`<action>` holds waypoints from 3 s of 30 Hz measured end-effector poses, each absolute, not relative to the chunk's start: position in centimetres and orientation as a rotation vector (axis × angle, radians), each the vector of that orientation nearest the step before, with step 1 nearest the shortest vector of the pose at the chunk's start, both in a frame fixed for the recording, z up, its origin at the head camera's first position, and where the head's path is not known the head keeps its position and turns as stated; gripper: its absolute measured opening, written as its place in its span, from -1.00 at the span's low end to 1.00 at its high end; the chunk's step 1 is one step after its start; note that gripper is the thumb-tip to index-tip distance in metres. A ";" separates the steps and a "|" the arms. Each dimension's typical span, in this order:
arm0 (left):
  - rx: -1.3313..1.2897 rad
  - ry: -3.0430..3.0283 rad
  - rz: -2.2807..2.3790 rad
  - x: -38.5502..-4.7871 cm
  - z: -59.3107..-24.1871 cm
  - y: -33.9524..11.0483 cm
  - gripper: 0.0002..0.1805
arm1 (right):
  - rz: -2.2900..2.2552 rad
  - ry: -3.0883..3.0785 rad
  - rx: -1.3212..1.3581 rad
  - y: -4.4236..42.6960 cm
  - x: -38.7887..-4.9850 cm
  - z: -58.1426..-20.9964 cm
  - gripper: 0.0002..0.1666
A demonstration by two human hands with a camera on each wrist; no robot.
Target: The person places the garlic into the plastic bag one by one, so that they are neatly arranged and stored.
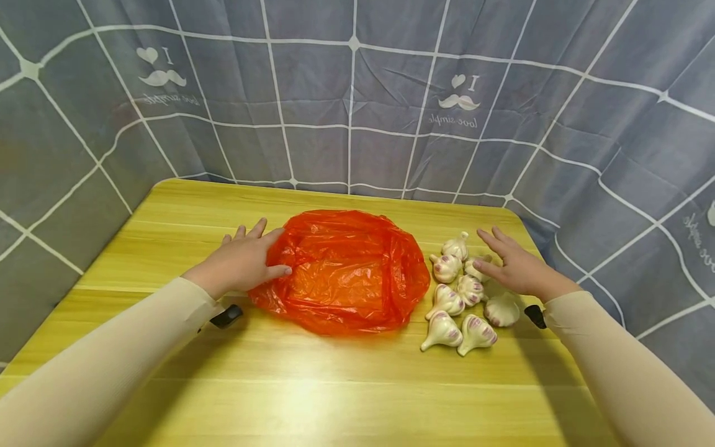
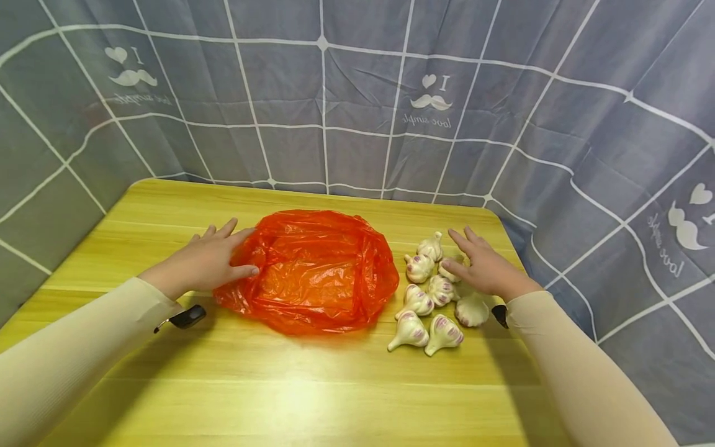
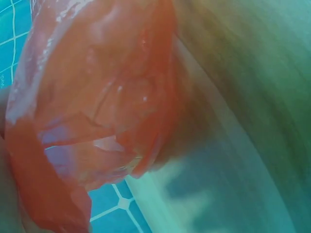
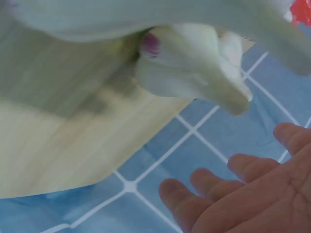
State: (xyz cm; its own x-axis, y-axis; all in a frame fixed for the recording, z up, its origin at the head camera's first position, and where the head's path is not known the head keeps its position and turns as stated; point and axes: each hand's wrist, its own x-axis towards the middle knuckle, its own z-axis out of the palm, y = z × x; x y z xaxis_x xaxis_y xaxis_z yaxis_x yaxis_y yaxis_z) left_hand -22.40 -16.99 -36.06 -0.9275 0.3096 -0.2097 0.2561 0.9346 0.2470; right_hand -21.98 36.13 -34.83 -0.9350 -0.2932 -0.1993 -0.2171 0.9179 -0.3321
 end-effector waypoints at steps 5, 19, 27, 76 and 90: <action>0.423 2.838 0.364 -22.3 -36.5 -17.5 0.04 | -0.471 2.823 -0.381 36.9 -22.1 -35.4 0.03; 0.487 2.754 0.646 -22.2 -37.8 -18.0 -0.08 | -0.500 2.806 -0.346 37.9 -22.4 -36.9 -0.01; 0.506 2.741 0.704 -22.1 -37.9 -18.2 -0.09 | -0.659 2.756 -0.381 38.1 -22.9 -37.6 -0.11; 0.479 2.685 0.815 -22.6 -38.6 -18.3 -0.07 | -1.266 2.286 -0.181 41.4 -24.9 -41.2 -0.04; 0.452 2.724 0.828 -22.8 -38.7 -18.8 0.00 | -1.240 2.305 -0.193 41.1 -24.8 -40.8 -0.07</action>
